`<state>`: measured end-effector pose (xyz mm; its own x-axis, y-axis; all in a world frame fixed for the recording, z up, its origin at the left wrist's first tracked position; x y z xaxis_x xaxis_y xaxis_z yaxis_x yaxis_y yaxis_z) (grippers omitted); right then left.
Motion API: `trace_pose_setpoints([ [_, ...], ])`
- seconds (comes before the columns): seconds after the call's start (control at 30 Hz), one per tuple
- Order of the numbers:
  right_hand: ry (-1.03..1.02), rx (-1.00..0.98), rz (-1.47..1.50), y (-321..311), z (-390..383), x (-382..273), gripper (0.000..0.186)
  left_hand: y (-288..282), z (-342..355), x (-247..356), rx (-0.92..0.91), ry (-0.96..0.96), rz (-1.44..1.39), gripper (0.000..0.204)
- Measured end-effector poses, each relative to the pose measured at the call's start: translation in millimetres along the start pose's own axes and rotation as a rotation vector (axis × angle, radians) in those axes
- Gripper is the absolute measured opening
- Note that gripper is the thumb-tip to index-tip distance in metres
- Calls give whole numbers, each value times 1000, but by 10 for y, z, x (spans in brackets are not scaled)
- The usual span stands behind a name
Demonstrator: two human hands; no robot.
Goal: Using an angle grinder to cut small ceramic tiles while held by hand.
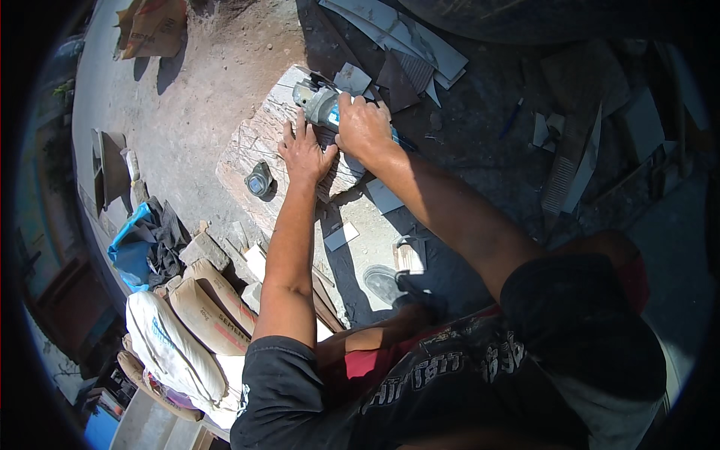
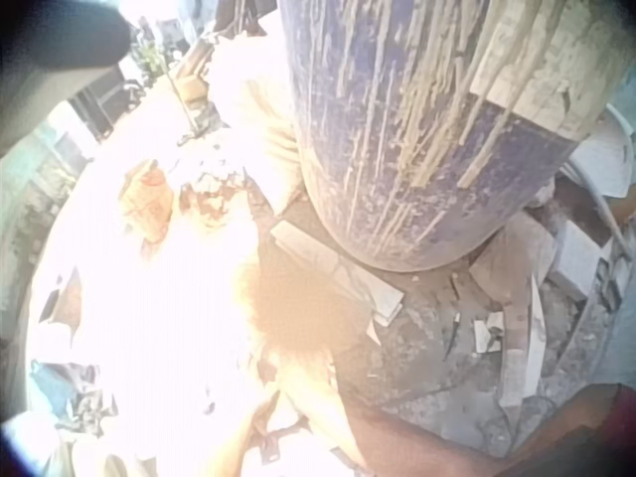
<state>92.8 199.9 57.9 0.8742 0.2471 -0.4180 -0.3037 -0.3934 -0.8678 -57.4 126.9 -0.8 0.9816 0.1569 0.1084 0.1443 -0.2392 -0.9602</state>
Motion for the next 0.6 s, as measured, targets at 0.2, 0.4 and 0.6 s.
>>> trace_pose_setpoints([
  [0.2, -5, -4, -17, -9, 7, -11, 61, 18, 0, -1, 4, -8, -3, 88],
  [0.4, 2, 24, 7, 73, 63, 0, 54, 37, 12, -9, 24, 1, -32, 91],
  [0.6, 9, 30, -5, 106, 125, -18, 47, 35, 22, 3, 27, 7, -26, 94],
])
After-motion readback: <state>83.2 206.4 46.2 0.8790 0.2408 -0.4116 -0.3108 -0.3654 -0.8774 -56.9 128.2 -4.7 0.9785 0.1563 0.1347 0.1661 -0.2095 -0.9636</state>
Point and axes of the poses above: each hand's wrist, its own z-axis towards the middle knuckle, its own y-axis out of the palm, x = y × z, the point moved 4 cm from there along z, towards the middle knuckle, and after that the axes turned 4 degrees about -z, right-handed, at the moved point
